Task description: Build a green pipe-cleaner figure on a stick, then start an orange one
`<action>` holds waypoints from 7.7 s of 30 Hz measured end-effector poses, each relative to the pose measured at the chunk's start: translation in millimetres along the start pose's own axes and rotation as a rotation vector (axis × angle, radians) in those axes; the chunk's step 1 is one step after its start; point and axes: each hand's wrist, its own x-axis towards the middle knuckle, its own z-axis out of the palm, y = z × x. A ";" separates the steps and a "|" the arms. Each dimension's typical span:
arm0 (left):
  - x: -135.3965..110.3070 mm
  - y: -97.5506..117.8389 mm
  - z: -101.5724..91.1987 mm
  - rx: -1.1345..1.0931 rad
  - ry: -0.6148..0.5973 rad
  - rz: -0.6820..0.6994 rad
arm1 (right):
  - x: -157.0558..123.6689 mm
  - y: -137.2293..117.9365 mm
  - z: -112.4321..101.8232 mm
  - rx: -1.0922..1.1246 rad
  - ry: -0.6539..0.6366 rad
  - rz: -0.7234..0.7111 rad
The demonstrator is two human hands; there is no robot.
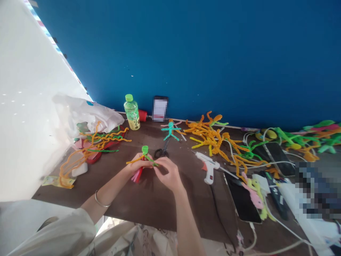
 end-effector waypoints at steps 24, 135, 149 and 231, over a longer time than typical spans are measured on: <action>0.9 -3.3 2.1 -0.279 -0.012 -0.129 | -11.6 23.1 3.1 -0.734 0.031 -0.457; -2.7 -2.5 13.3 -0.003 0.114 0.133 | 4.7 6.2 17.3 0.372 0.231 0.523; 0.2 -11.6 11.6 -0.038 0.105 0.150 | 3.9 2.5 19.2 0.286 0.264 0.455; -4.8 -3.0 7.2 0.072 0.076 0.117 | -1.9 8.4 14.1 0.068 0.270 0.201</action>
